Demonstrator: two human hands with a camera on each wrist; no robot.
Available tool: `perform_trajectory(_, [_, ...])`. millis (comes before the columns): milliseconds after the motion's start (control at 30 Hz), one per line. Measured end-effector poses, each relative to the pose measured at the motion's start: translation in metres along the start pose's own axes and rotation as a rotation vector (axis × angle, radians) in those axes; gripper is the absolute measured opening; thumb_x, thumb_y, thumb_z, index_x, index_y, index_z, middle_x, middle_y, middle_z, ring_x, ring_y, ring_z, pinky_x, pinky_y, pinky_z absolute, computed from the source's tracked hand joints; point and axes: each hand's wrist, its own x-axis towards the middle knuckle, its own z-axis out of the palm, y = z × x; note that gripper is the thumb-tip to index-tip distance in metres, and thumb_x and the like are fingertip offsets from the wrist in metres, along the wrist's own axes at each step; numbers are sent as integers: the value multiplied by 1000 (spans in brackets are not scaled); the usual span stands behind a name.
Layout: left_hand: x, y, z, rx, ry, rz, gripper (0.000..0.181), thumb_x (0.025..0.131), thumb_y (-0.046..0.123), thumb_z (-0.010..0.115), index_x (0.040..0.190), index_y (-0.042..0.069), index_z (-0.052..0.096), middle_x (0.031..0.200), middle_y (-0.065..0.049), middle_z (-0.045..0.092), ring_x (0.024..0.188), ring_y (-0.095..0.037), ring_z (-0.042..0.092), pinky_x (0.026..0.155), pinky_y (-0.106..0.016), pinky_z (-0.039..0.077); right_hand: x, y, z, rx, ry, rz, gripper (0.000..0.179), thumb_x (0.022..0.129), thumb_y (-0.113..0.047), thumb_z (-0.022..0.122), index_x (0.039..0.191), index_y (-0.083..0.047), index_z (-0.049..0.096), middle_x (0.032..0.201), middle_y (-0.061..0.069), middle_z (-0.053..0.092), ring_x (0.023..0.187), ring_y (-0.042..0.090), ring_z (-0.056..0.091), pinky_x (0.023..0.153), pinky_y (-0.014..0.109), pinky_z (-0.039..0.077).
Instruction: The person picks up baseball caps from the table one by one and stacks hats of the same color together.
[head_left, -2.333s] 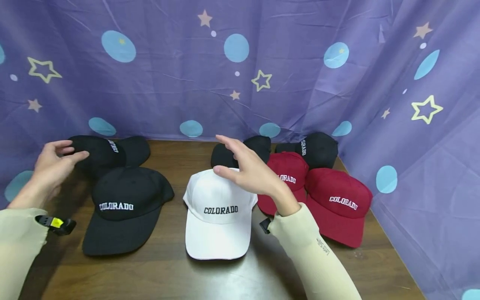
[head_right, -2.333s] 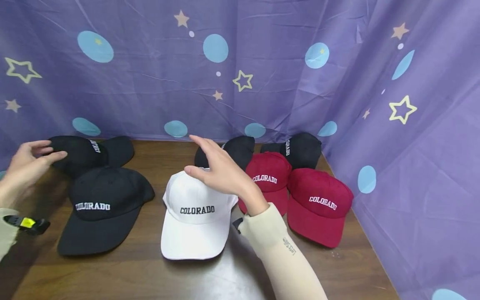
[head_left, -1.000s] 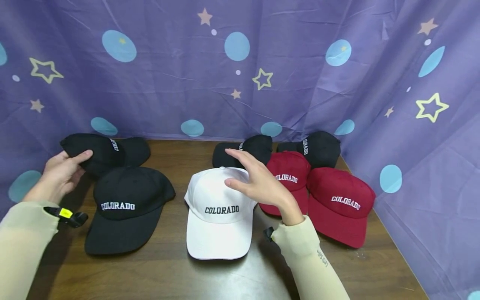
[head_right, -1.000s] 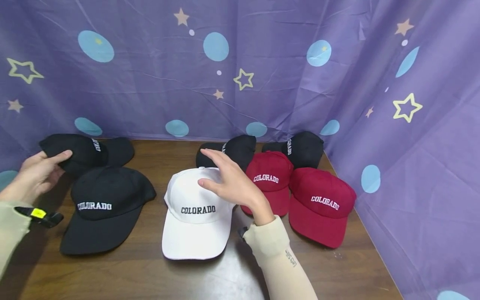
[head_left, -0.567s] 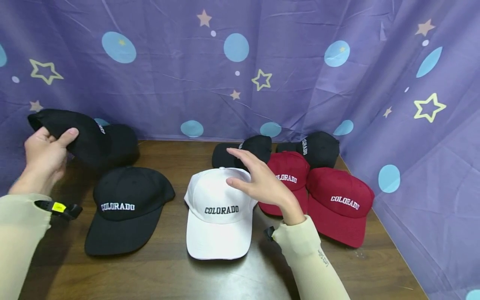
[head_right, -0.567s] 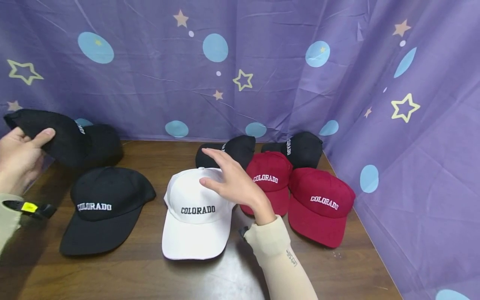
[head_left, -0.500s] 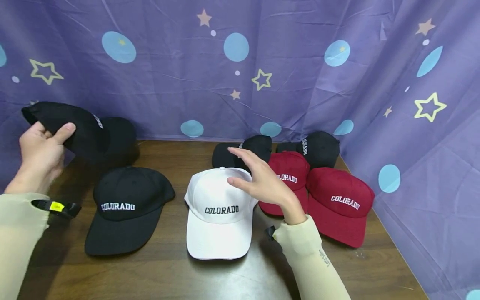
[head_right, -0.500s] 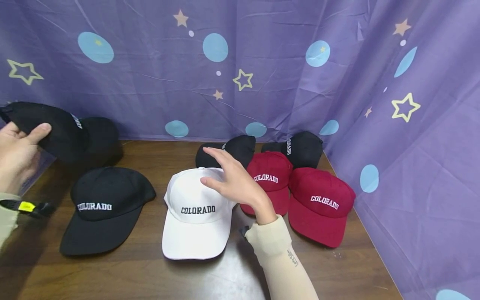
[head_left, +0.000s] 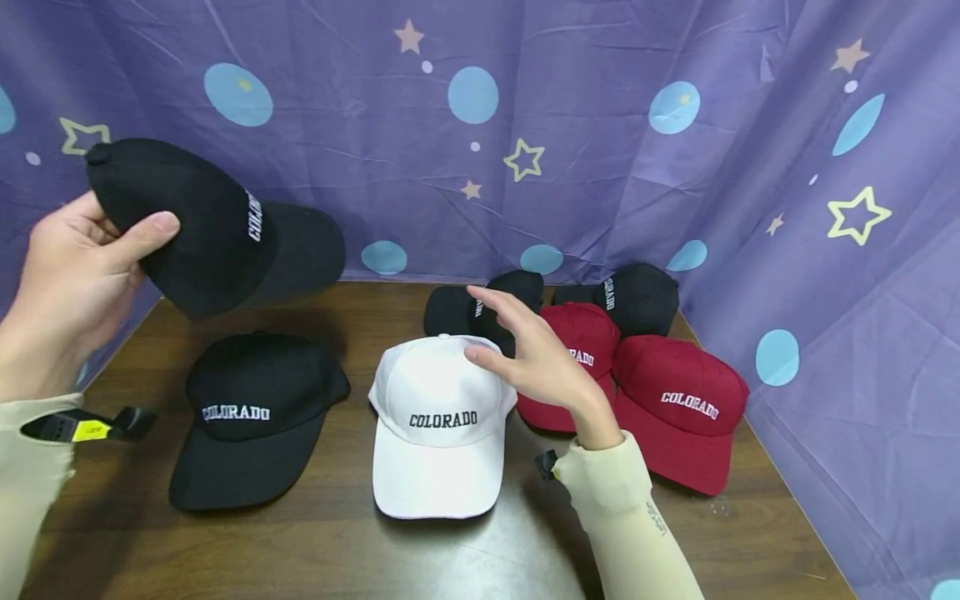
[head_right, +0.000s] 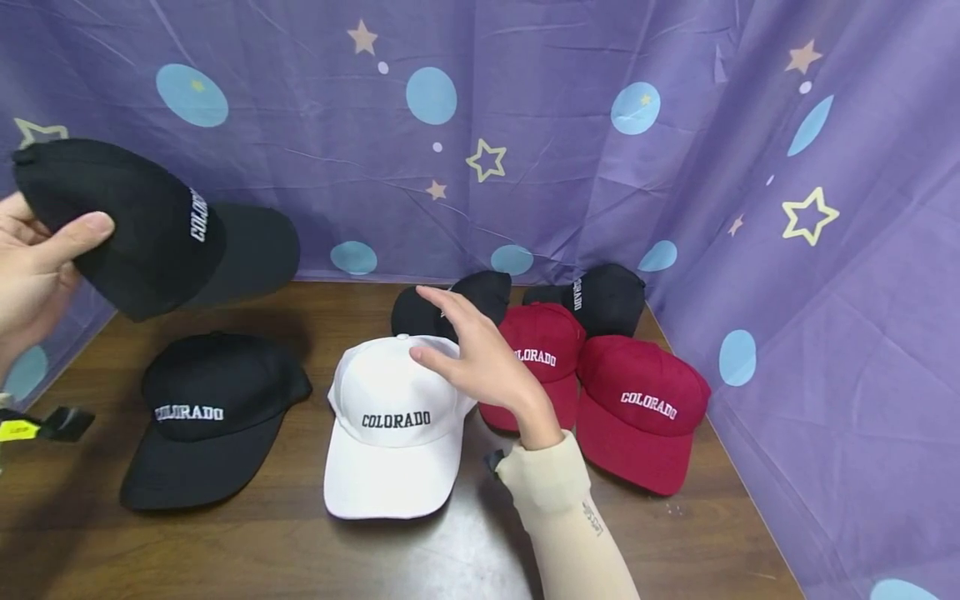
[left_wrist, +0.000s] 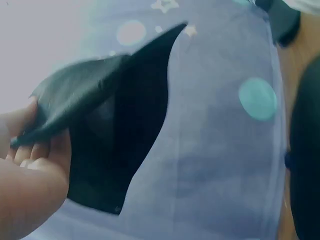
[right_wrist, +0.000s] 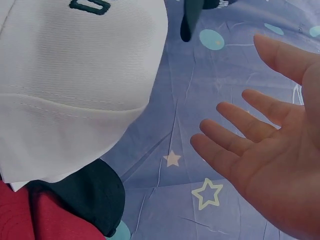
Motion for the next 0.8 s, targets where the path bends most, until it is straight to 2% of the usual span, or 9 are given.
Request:
perform_trajectory(133, [-12, 10, 19, 54, -150, -53, 35, 100, -16, 60, 133, -7, 66, 116, -12, 78, 99, -18, 77, 74, -24, 62, 0, -1, -1, 15, 10, -4, 74, 98, -19, 78, 162, -15, 43, 163, 3, 44, 151, 22, 41, 122, 48, 39])
perform_trajectory(200, [-17, 12, 28, 47, -231, -73, 38, 100, -20, 55, 136, -9, 63, 120, -13, 77, 103, -19, 77, 77, -27, 63, -1, -1, -2, 19, 16, -6, 73, 98, -19, 78, 162, -15, 43, 163, 3, 44, 151, 22, 41, 123, 47, 38])
perform_trajectory(400, [-33, 11, 48, 133, -442, -134, 36, 101, -20, 52, 134, -10, 63, 120, -13, 77, 104, -19, 77, 76, -30, 63, -1, -1, -2, 34, 23, -12, 72, 99, -18, 76, 162, -15, 42, 163, 3, 44, 151, 23, 41, 123, 46, 38])
perform_trajectory(533, [-43, 10, 59, 245, -552, -194, 30, 101, -18, 55, 127, -8, 66, 112, -13, 78, 101, -19, 77, 77, -31, 63, -2, -2, -3, 46, 33, -17, 70, 101, -20, 74, 162, -16, 42, 163, 3, 44, 151, 25, 43, 122, 45, 39])
perform_trajectory(667, [-52, 11, 69, 369, -682, -192, 33, 100, -17, 58, 129, -4, 67, 111, -15, 80, 102, -20, 77, 80, -33, 64, -2, -4, -3, 64, 45, -21, 66, 103, -23, 72, 162, -16, 43, 162, 2, 45, 150, 22, 44, 122, 43, 39])
perform_trajectory(800, [-58, 11, 80, 338, -852, -212, 38, 99, -19, 56, 133, -4, 65, 114, -19, 78, 102, -26, 78, 78, -40, 65, -1, -8, -2, 101, 44, -44, 65, 103, -23, 70, 162, -15, 44, 161, 2, 46, 148, 19, 45, 122, 42, 40])
